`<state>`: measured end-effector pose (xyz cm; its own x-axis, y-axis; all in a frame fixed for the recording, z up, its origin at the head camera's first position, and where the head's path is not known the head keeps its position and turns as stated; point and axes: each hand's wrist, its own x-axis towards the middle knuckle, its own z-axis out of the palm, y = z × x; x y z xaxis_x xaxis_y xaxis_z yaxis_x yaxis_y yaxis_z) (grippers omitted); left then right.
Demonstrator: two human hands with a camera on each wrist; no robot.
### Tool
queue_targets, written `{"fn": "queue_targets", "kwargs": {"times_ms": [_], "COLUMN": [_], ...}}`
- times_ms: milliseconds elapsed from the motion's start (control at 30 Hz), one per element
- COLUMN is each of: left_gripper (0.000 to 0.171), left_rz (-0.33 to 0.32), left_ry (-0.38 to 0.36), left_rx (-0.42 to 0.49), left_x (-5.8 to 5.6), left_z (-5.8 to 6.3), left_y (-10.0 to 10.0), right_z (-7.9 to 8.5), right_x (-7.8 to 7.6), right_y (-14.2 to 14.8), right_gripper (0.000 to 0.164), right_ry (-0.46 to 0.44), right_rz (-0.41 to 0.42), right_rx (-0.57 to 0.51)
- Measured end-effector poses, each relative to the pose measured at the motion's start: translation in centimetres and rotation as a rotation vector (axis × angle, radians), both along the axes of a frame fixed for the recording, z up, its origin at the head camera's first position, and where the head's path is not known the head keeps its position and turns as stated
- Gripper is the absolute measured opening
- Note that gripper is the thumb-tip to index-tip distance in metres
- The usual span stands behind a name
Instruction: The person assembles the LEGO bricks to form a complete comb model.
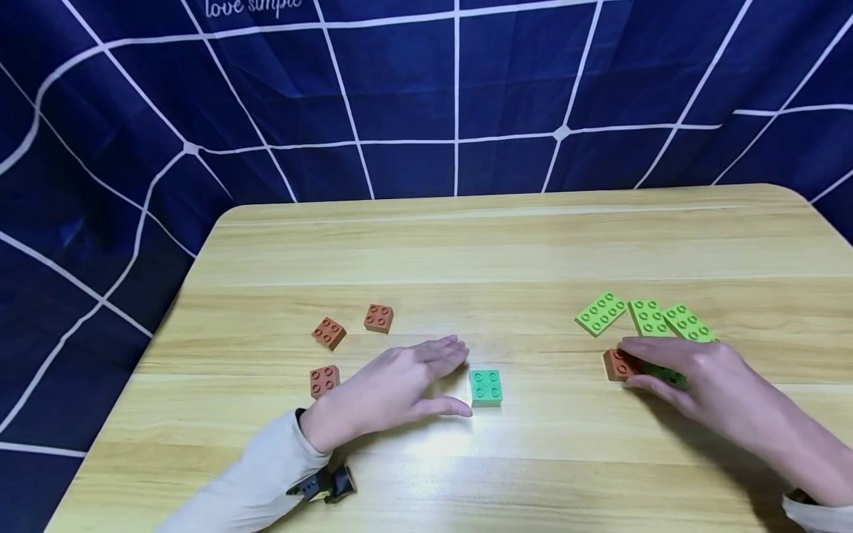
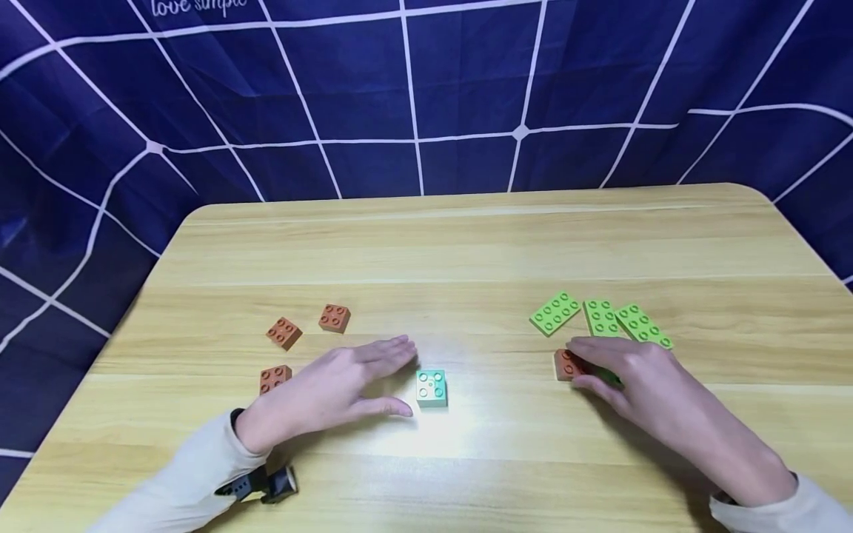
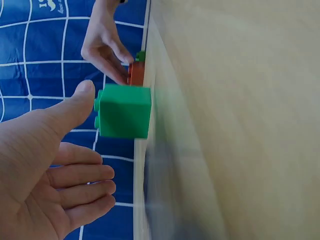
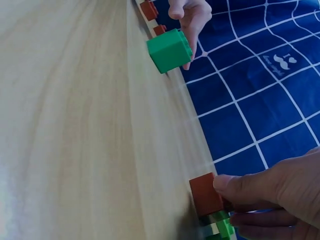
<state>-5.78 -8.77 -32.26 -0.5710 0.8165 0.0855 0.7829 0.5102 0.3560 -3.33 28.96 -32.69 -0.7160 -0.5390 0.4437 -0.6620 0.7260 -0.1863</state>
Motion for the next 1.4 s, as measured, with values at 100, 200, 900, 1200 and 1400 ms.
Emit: {"fn": "queue_targets", "kwargs": {"times_ms": [100,200,900,1200,1400], "left_gripper": [0.071,0.069,0.05,0.051,0.05], "left_rz": [-0.003,-0.006,-0.009,0.023,0.018], "left_ry": [-0.012,-0.014,-0.086,-0.159,-0.187], "left_rx": [0.017,0.036,0.16,0.176,0.205], "left_x": [0.1,0.1,-1.1,-1.9,-2.6], "left_z": [-0.1,-0.3,-1.3,-1.5,-1.6], "left_y": [0.4,0.8,1.6,1.8,2.1], "right_z": [-0.2,-0.4,0.1,0.9,1.1], "right_x": [0.1,0.1,-0.1,-0.8,-1.4], "right_y": [0.0,-0.1,-2.4,-5.0,-6.5], "right_gripper": [0.068,0.07,0.063,0.056,0.051], "right_ry": [0.008,0.017,0.081,0.076,0.144], "right_rz": [0.004,0.008,0.043,0.14,0.186], "right_rx": [0.001,0.004,-0.069,-0.121,-0.168]}}
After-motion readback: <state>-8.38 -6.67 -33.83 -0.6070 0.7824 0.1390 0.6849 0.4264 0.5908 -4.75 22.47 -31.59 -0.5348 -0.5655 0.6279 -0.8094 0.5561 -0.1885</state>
